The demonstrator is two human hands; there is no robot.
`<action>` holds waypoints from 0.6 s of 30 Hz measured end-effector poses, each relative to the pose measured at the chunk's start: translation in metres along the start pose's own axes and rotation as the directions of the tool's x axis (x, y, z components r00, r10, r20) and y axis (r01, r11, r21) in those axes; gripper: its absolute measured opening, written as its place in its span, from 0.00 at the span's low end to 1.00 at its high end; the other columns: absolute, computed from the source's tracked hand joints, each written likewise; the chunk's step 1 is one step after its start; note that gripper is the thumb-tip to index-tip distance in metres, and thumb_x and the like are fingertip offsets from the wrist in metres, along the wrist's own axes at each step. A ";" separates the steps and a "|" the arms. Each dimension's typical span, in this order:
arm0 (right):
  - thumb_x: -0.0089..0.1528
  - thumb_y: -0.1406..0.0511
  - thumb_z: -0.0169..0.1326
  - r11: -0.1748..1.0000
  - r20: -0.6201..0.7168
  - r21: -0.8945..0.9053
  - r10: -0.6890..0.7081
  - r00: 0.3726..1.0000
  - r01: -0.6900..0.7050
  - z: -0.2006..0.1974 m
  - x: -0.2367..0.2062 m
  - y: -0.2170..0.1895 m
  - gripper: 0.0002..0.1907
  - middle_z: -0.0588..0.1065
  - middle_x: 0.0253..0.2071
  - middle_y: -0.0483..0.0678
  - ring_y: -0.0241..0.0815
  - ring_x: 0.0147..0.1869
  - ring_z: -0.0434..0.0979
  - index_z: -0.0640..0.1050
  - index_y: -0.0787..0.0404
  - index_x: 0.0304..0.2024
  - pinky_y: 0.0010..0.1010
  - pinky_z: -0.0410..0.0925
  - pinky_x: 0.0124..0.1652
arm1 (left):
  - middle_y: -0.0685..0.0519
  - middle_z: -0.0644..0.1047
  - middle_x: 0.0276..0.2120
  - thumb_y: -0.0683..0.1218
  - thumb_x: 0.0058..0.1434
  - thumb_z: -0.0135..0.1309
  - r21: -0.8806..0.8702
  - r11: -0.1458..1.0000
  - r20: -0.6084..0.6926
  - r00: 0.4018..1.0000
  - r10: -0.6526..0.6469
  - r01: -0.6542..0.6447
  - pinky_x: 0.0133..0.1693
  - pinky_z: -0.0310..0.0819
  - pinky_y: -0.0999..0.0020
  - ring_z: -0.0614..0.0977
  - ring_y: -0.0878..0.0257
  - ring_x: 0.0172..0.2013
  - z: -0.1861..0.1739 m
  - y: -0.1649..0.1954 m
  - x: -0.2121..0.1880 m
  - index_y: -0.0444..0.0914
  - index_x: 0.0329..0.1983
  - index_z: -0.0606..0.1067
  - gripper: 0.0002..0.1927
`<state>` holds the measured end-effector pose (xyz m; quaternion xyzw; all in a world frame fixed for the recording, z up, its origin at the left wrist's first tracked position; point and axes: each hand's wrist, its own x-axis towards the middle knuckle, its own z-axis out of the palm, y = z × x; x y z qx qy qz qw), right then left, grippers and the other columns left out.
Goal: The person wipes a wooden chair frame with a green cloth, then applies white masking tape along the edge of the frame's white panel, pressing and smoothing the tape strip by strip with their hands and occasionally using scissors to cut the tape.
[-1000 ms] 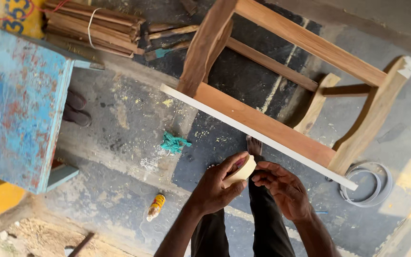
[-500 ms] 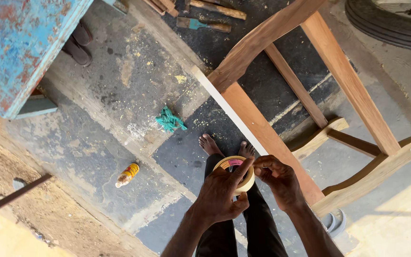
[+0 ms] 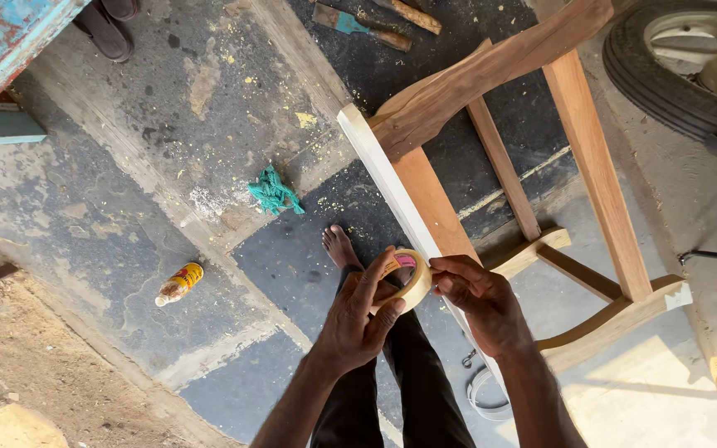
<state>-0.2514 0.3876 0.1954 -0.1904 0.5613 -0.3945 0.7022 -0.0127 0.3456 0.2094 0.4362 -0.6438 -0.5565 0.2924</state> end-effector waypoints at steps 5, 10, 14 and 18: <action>0.67 0.69 0.58 0.937 0.005 -0.259 -0.241 0.971 0.234 0.011 0.006 -0.010 0.10 0.78 0.48 0.49 0.38 0.51 0.77 0.81 0.68 0.49 0.33 0.72 0.50 | 0.43 0.79 0.49 0.49 0.71 0.54 0.215 0.957 -0.013 0.979 0.202 -0.195 0.59 0.66 0.46 0.74 0.43 0.52 -0.014 0.018 0.019 0.35 0.76 0.57 0.34; 0.66 0.66 0.57 0.769 0.000 -0.586 -0.316 0.949 0.257 0.013 0.003 -0.015 0.07 0.78 0.43 0.46 0.33 0.44 0.78 0.79 0.65 0.43 0.27 0.72 0.42 | 0.47 0.80 0.34 0.46 0.67 0.58 0.247 0.962 0.171 0.982 0.076 -0.117 0.57 0.69 0.46 0.76 0.48 0.41 -0.021 0.021 0.027 0.36 0.76 0.57 0.36; 0.69 0.64 0.57 0.934 -0.043 -0.284 -0.237 0.971 0.215 0.017 0.002 -0.019 0.10 0.78 0.43 0.49 0.36 0.46 0.75 0.79 0.67 0.45 0.29 0.70 0.48 | 0.41 0.82 0.48 0.45 0.67 0.58 0.212 0.974 0.138 0.989 0.047 -0.076 0.52 0.72 0.49 0.80 0.45 0.43 -0.023 0.014 0.032 0.35 0.76 0.56 0.37; 0.66 0.60 0.56 0.973 -0.156 -0.177 -0.178 0.972 0.149 0.026 0.013 -0.026 0.19 0.79 0.43 0.48 0.35 0.51 0.78 0.76 0.60 0.58 0.30 0.71 0.49 | 0.40 0.81 0.50 0.43 0.68 0.56 0.184 0.976 0.047 0.993 0.111 -0.118 0.57 0.72 0.48 0.82 0.43 0.49 -0.026 0.010 0.038 0.34 0.77 0.55 0.37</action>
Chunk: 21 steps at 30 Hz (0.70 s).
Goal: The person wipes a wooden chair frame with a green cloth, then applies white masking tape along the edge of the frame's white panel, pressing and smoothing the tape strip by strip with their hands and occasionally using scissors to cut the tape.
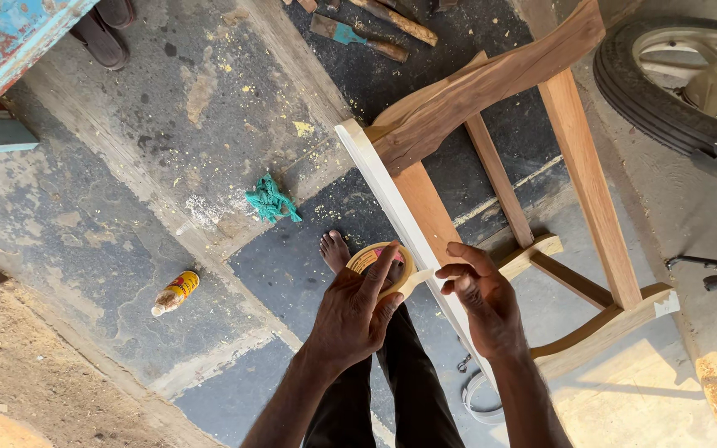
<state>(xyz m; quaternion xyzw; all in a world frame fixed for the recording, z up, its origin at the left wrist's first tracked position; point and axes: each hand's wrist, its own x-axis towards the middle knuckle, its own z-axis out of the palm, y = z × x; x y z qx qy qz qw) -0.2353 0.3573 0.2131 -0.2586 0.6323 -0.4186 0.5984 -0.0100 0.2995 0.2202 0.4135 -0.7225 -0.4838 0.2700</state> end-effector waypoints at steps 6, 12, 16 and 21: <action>0.67 0.70 0.61 0.990 0.007 -0.142 -0.019 1.000 0.020 0.025 0.012 0.008 0.05 0.76 0.39 0.48 0.37 0.43 0.74 0.78 0.66 0.41 0.29 0.70 0.44 | 0.41 0.82 0.40 0.49 0.64 0.57 -0.039 0.946 0.205 0.929 -0.308 0.322 0.53 0.74 0.50 0.85 0.43 0.42 0.008 -0.003 0.005 0.38 0.76 0.56 0.39; 0.65 0.72 0.56 0.670 0.051 -0.666 -0.399 0.915 0.329 0.040 0.070 0.017 0.01 0.79 0.38 0.50 0.40 0.42 0.83 0.76 0.64 0.39 0.31 0.75 0.42 | 0.45 0.84 0.26 0.59 0.59 0.66 0.326 0.840 0.158 0.852 -0.500 0.433 0.58 0.55 0.28 0.85 0.45 0.37 0.015 -0.056 0.049 0.42 0.46 0.82 0.20; 0.67 0.67 0.57 0.757 -0.083 -0.640 -0.235 0.969 0.129 0.049 0.152 0.028 0.06 0.82 0.36 0.51 0.41 0.39 0.83 0.79 0.66 0.40 0.32 0.73 0.40 | 0.47 0.83 0.30 0.61 0.64 0.55 0.088 0.731 0.112 0.723 -0.682 0.676 0.38 0.79 0.51 0.87 0.50 0.33 0.012 -0.102 0.091 0.45 0.42 0.83 0.18; 0.67 0.64 0.57 0.817 -0.044 -0.567 -0.154 0.987 0.102 0.050 0.209 0.044 0.10 0.82 0.35 0.50 0.36 0.39 0.82 0.80 0.66 0.40 0.30 0.73 0.40 | 0.46 0.83 0.34 0.60 0.67 0.52 0.099 0.741 0.046 0.741 -0.670 0.664 0.40 0.79 0.50 0.86 0.47 0.36 0.017 -0.140 0.116 0.44 0.43 0.84 0.19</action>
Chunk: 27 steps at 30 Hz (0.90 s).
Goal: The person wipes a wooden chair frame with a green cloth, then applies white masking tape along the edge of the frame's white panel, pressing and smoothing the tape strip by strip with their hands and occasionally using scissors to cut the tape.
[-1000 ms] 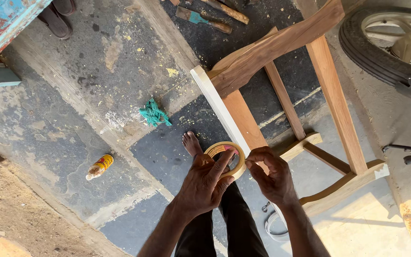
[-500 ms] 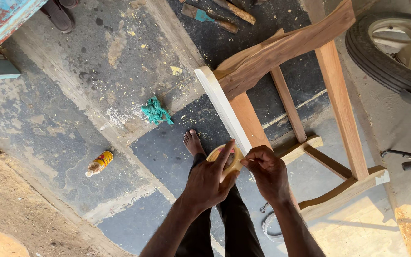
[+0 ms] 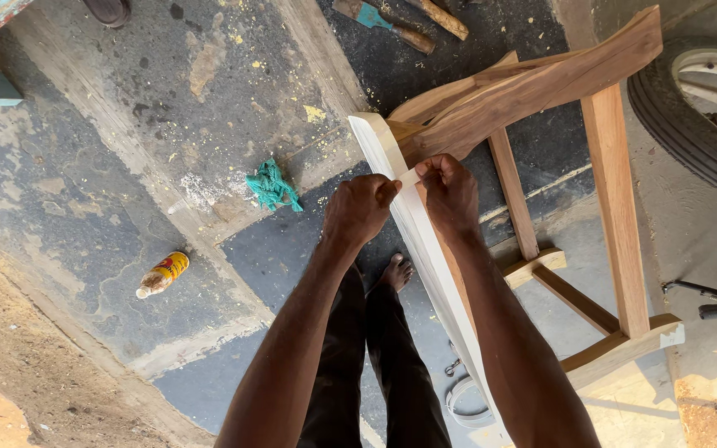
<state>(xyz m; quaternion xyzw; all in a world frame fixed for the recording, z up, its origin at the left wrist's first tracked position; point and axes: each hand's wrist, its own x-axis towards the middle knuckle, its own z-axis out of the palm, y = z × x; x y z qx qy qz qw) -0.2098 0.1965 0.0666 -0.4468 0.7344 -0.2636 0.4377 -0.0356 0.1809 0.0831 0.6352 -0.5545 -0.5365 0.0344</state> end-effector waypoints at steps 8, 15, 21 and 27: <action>0.66 0.63 0.58 0.963 -0.021 -0.015 0.269 0.963 -0.270 0.021 0.011 0.009 0.09 0.78 0.28 0.48 0.34 0.30 0.73 0.81 0.65 0.37 0.31 0.67 0.31 | 0.49 0.81 0.21 0.63 0.65 0.55 -0.135 0.979 0.081 0.986 -0.143 0.153 0.34 0.78 0.55 0.85 0.57 0.25 0.018 -0.033 0.031 0.44 0.41 0.84 0.20; 0.63 0.62 0.60 0.927 0.041 -0.116 0.362 0.931 -0.356 0.015 0.023 0.003 0.10 0.80 0.29 0.47 0.34 0.30 0.76 0.83 0.64 0.37 0.30 0.67 0.31 | 0.54 0.80 0.19 0.58 0.62 0.59 -0.369 0.919 0.156 0.984 -0.088 0.141 0.22 0.74 0.68 0.79 0.68 0.18 0.027 -0.046 0.050 0.41 0.40 0.84 0.17; 0.64 0.60 0.57 0.904 -0.064 -0.190 0.378 0.924 -0.383 0.021 0.016 -0.019 0.13 0.82 0.31 0.53 0.43 0.31 0.80 0.83 0.64 0.39 0.37 0.71 0.32 | 0.53 0.80 0.20 0.56 0.63 0.61 -0.504 0.848 0.157 0.983 -0.097 0.164 0.21 0.73 0.71 0.77 0.69 0.17 0.024 -0.034 0.043 0.40 0.40 0.85 0.15; 0.66 0.63 0.59 0.928 -0.036 -0.363 -0.109 0.993 0.089 0.026 -0.022 -0.022 0.13 0.78 0.36 0.60 0.53 0.38 0.79 0.79 0.69 0.43 0.41 0.71 0.38 | 0.55 0.81 0.21 0.52 0.64 0.59 -0.530 0.817 0.186 0.971 -0.148 0.226 0.23 0.75 0.73 0.79 0.70 0.19 0.032 -0.037 0.043 0.40 0.38 0.85 0.11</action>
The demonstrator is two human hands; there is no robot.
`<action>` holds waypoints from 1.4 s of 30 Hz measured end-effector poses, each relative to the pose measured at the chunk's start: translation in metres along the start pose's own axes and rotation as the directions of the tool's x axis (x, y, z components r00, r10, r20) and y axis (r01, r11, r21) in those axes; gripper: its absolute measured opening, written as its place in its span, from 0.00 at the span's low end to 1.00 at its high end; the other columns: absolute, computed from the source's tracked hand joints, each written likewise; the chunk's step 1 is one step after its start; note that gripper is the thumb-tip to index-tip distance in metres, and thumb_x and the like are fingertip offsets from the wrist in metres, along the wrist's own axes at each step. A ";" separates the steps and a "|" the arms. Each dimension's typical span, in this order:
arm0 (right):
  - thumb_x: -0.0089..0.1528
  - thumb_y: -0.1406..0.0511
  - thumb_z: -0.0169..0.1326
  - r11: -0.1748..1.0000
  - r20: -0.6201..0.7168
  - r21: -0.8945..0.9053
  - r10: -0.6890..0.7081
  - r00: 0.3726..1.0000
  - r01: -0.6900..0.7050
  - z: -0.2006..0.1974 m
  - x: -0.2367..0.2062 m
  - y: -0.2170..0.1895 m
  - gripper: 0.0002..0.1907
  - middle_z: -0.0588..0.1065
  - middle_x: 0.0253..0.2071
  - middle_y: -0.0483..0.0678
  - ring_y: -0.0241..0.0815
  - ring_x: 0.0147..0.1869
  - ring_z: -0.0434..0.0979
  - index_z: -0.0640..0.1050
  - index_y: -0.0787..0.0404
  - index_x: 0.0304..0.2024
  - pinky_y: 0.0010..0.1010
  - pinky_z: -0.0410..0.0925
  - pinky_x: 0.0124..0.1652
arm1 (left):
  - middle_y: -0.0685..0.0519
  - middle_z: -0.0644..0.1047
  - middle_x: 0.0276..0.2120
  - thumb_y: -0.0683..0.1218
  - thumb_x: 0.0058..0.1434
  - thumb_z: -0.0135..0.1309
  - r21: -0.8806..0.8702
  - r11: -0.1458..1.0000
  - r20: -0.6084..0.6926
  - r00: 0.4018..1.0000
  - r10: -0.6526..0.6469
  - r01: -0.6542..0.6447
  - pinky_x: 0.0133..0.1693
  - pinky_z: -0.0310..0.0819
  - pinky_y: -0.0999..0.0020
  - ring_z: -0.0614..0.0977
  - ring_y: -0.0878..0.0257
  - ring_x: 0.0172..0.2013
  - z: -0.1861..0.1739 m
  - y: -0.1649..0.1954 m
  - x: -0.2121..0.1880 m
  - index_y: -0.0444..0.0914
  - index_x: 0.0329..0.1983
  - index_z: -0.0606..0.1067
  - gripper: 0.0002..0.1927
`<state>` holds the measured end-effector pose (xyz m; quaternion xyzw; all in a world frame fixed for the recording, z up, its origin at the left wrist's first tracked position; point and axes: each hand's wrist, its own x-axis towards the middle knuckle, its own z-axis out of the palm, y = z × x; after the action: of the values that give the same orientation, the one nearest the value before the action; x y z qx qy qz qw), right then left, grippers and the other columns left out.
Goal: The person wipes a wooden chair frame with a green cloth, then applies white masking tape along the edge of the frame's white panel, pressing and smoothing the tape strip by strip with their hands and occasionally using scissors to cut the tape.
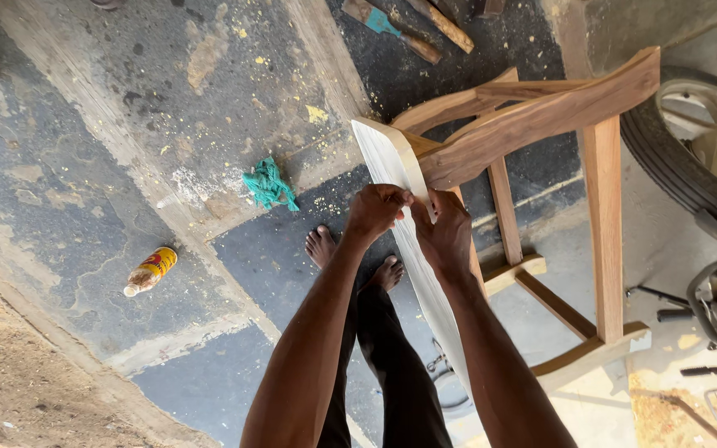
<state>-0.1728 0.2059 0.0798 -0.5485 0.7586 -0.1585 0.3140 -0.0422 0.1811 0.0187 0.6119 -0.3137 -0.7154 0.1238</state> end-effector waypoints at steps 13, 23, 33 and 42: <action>0.55 0.57 0.69 0.973 -0.115 -0.165 -0.179 0.977 0.159 0.002 0.001 -0.032 0.33 0.74 0.52 0.61 0.61 0.55 0.72 0.74 0.71 0.55 0.45 0.67 0.50 | 0.46 0.83 0.35 0.43 0.62 0.51 -0.119 0.992 0.018 0.999 0.045 -0.043 0.36 0.78 0.68 0.84 0.57 0.31 -0.027 -0.024 -0.052 0.37 0.69 0.68 0.30; 0.63 0.65 0.66 0.707 0.275 0.562 0.330 0.903 -0.429 -0.027 -0.034 -0.022 0.12 0.78 0.37 0.44 0.35 0.41 0.72 0.81 0.65 0.45 0.29 0.67 0.43 | 0.32 0.78 0.46 0.42 0.55 0.59 0.224 0.817 0.181 0.847 0.501 -0.531 0.68 0.40 0.50 0.77 0.35 0.55 -0.038 0.043 -0.087 0.33 0.79 0.42 0.54; 0.66 0.67 0.60 0.983 -0.109 0.176 0.066 0.992 -0.046 -0.021 0.060 -0.023 0.06 0.81 0.31 0.47 0.34 0.33 0.79 0.82 0.65 0.39 0.28 0.70 0.33 | 0.43 0.84 0.36 0.60 0.64 0.57 0.430 0.883 0.021 0.979 0.201 -0.190 0.47 0.76 0.50 0.85 0.45 0.39 -0.040 0.076 -0.024 0.44 0.44 0.84 0.18; 0.66 0.63 0.61 0.821 0.114 0.295 0.478 0.871 -0.489 0.016 0.091 -0.011 0.12 0.76 0.27 0.46 0.32 0.29 0.67 0.81 0.67 0.34 0.30 0.63 0.29 | 0.50 0.83 0.22 0.62 0.60 0.60 0.206 0.978 0.032 0.999 -0.039 0.032 0.31 0.78 0.62 0.84 0.62 0.22 -0.049 0.053 0.032 0.44 0.41 0.84 0.19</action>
<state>-0.1724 0.1189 0.0463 -0.2835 0.8321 -0.1830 0.4402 -0.0136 0.1077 0.0217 0.6142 -0.3768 -0.6921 0.0416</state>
